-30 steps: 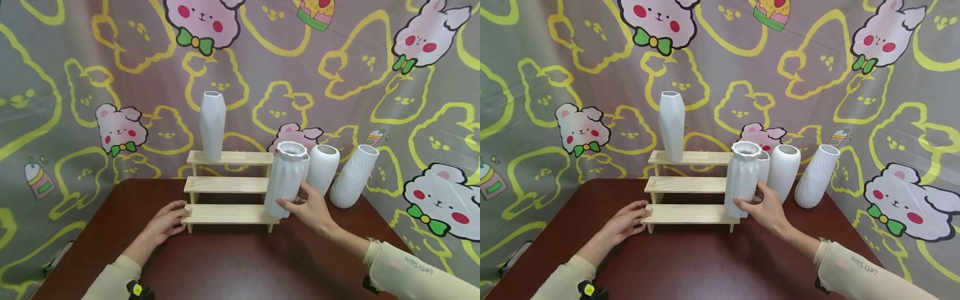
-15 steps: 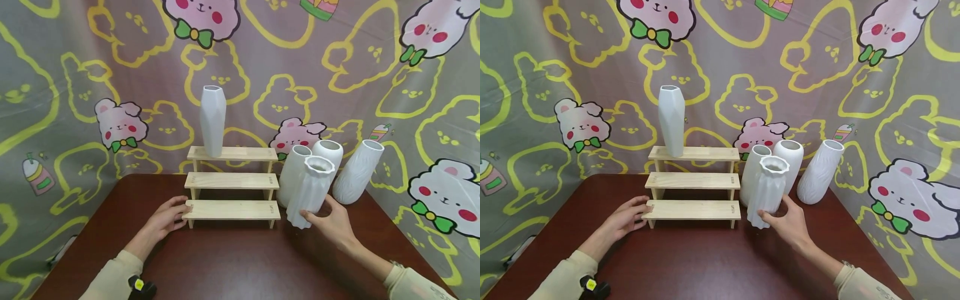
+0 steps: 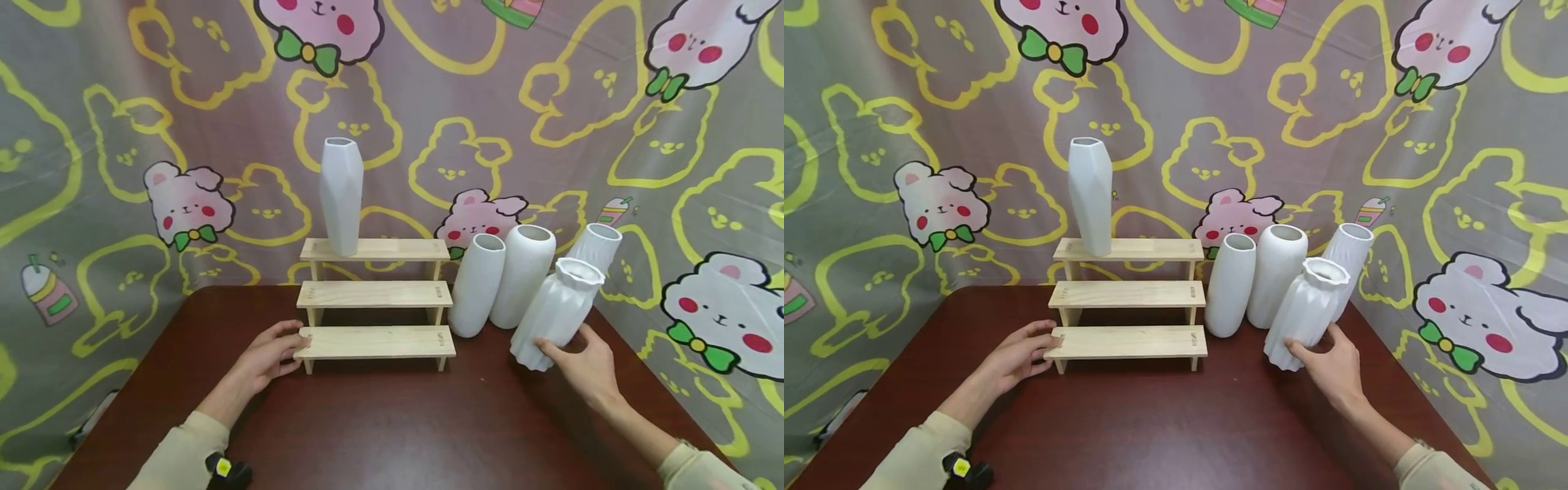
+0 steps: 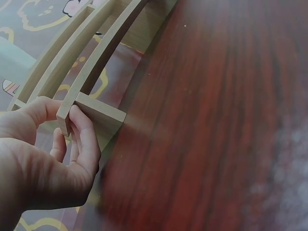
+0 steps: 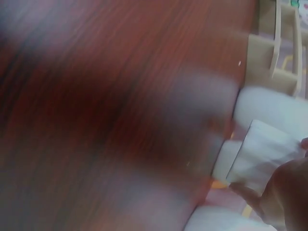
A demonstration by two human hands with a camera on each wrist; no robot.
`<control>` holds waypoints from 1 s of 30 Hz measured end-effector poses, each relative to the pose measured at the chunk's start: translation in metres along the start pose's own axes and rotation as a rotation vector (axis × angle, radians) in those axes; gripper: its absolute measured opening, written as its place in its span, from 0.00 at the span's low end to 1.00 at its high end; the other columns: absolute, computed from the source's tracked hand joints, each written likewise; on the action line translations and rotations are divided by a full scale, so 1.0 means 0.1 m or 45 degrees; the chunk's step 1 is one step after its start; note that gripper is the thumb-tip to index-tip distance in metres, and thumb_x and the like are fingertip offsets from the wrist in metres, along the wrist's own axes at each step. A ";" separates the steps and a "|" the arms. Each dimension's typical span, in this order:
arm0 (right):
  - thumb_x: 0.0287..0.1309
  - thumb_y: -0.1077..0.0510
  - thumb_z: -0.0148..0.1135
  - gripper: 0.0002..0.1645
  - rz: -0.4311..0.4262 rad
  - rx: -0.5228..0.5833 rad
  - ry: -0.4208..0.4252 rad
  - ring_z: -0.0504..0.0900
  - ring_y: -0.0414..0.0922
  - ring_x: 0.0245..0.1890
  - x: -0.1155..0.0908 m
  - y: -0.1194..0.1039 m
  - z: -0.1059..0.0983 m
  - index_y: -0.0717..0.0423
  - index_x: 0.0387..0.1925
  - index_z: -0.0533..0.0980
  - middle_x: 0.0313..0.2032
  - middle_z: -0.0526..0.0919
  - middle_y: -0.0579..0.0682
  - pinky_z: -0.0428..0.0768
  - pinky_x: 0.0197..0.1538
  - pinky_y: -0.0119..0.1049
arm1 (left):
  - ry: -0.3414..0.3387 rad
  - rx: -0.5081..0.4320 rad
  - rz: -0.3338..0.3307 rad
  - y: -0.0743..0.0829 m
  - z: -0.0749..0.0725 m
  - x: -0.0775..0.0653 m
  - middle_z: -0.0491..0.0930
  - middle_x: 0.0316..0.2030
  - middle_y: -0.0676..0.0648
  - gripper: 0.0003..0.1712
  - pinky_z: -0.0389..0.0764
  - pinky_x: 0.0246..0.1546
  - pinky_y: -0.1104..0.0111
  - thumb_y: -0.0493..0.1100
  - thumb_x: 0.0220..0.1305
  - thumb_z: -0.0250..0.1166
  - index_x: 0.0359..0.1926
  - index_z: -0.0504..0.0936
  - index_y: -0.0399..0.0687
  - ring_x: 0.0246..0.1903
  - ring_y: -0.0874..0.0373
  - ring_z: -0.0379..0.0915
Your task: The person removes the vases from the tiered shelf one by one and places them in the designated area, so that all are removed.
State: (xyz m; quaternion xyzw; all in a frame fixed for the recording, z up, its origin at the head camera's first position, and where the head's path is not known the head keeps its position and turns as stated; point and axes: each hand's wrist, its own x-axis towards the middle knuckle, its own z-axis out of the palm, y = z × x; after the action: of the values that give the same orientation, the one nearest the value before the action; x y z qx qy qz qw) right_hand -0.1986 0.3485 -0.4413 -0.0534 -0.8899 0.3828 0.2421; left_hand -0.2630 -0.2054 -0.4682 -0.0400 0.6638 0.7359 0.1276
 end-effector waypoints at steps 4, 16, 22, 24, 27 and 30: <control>0.52 0.41 0.79 0.38 0.046 -0.009 0.046 0.78 0.37 0.36 0.08 0.10 -0.04 0.61 0.56 0.76 0.43 0.85 0.59 0.74 0.34 0.26 | 0.004 0.017 0.005 0.02 -0.02 0.00 0.79 0.44 0.46 0.37 0.78 0.44 0.59 0.40 0.66 0.69 0.70 0.62 0.40 0.41 0.56 0.79; 0.53 0.41 0.78 0.40 0.189 0.030 0.082 0.78 0.39 0.39 0.21 0.35 -0.06 0.60 0.60 0.76 0.49 0.83 0.60 0.73 0.35 0.25 | -0.014 -0.013 0.004 -0.02 0.00 -0.01 0.81 0.42 0.48 0.30 0.78 0.43 0.59 0.39 0.67 0.69 0.64 0.66 0.44 0.40 0.56 0.80; 0.53 0.41 0.78 0.41 0.240 0.044 0.088 0.77 0.36 0.38 0.25 0.40 -0.03 0.60 0.61 0.75 0.50 0.82 0.60 0.74 0.34 0.24 | -0.014 -0.003 0.002 -0.02 0.02 -0.01 0.80 0.43 0.47 0.32 0.78 0.43 0.59 0.40 0.66 0.69 0.66 0.65 0.43 0.41 0.56 0.80; 0.53 0.41 0.78 0.42 0.248 0.060 0.083 0.77 0.37 0.38 0.27 0.40 -0.02 0.60 0.62 0.74 0.51 0.82 0.60 0.74 0.34 0.25 | -0.016 0.001 0.005 -0.01 0.02 0.00 0.80 0.43 0.47 0.33 0.78 0.43 0.59 0.40 0.66 0.69 0.67 0.64 0.42 0.41 0.56 0.80; 0.53 0.41 0.78 0.44 0.253 0.083 0.074 0.78 0.40 0.40 0.29 0.39 -0.01 0.62 0.63 0.73 0.52 0.81 0.61 0.74 0.34 0.24 | -0.013 0.000 0.005 -0.01 0.01 0.00 0.80 0.43 0.48 0.34 0.78 0.44 0.58 0.40 0.66 0.69 0.68 0.63 0.42 0.40 0.56 0.80; 0.53 0.41 0.78 0.45 0.251 0.076 0.066 0.77 0.43 0.41 0.29 0.37 0.01 0.62 0.64 0.73 0.53 0.81 0.61 0.74 0.34 0.25 | -0.013 0.002 0.002 0.00 0.00 0.00 0.80 0.42 0.48 0.34 0.78 0.44 0.58 0.39 0.67 0.68 0.68 0.63 0.42 0.40 0.57 0.80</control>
State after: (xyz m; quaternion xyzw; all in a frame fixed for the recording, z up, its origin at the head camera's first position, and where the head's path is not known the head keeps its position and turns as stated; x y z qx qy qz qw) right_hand -0.2274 0.3820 -0.4565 -0.1435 -0.8620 0.4297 0.2277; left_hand -0.2632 -0.2052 -0.4686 -0.0356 0.6637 0.7357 0.1306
